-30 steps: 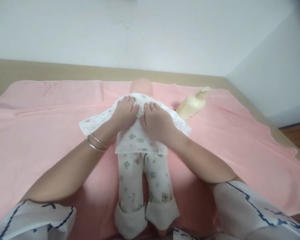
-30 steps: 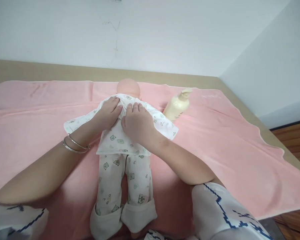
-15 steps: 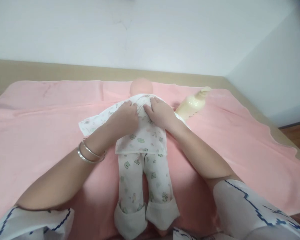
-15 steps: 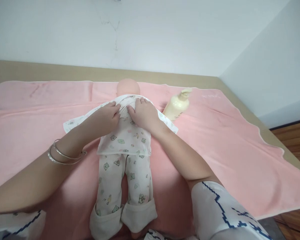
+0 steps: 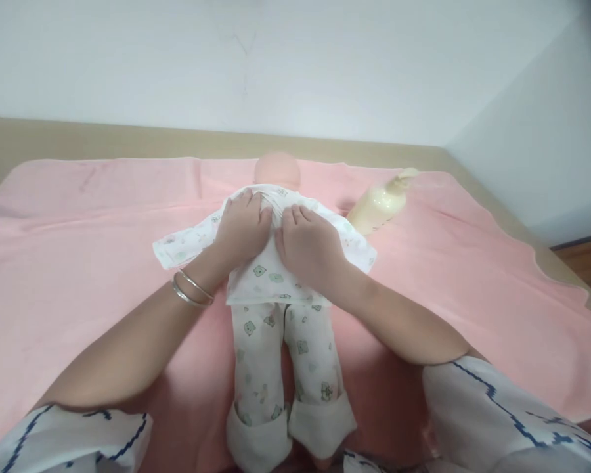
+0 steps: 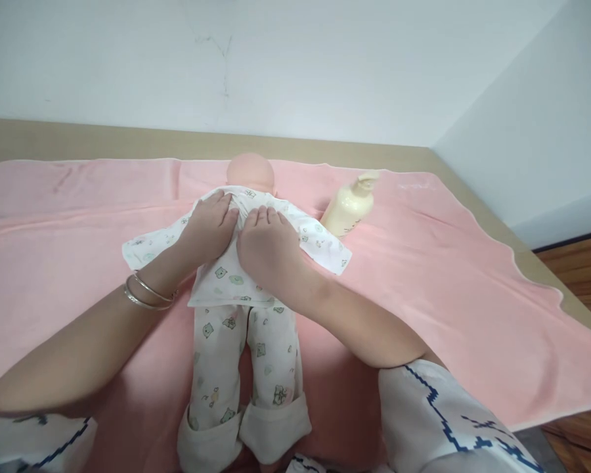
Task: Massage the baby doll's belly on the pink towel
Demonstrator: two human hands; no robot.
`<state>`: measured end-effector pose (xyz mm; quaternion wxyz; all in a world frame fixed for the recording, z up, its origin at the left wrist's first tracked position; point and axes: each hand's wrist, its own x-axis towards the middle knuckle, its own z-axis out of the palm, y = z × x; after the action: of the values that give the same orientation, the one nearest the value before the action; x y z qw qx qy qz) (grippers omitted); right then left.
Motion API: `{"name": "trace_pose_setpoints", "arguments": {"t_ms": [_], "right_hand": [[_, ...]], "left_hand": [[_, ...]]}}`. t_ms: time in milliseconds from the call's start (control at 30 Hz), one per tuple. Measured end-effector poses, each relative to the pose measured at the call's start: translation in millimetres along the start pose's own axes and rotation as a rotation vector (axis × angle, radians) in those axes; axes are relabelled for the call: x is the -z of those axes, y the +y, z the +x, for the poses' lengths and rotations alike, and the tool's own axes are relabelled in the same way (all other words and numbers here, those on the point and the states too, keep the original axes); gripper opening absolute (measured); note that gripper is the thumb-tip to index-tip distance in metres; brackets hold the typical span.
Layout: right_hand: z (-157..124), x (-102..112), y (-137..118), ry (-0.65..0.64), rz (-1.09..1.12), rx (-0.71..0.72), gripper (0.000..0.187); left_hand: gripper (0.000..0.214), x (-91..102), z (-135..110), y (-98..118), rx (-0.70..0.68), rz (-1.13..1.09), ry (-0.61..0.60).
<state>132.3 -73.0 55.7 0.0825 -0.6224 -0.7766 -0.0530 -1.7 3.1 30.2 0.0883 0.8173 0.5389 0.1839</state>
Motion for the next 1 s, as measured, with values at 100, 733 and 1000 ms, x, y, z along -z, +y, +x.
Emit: {"name": "trace_pose_setpoints", "arguments": {"t_ms": [100, 733, 1000], "right_hand": [[9, -4, 9, -0.008, 0.125, -0.025, 0.054], [24, -3, 28, 0.158, 0.399, -0.017, 0.062], [31, -12, 37, 0.187, 0.335, 0.083, 0.057]], "left_hand": [[0.053, -7.4, -1, 0, 0.041, -0.090, 0.055], [0.056, -17.5, -3, -9, 0.067, -0.222, 0.156], [0.054, -17.5, -3, -8, 0.054, -0.233, 0.174]]}}
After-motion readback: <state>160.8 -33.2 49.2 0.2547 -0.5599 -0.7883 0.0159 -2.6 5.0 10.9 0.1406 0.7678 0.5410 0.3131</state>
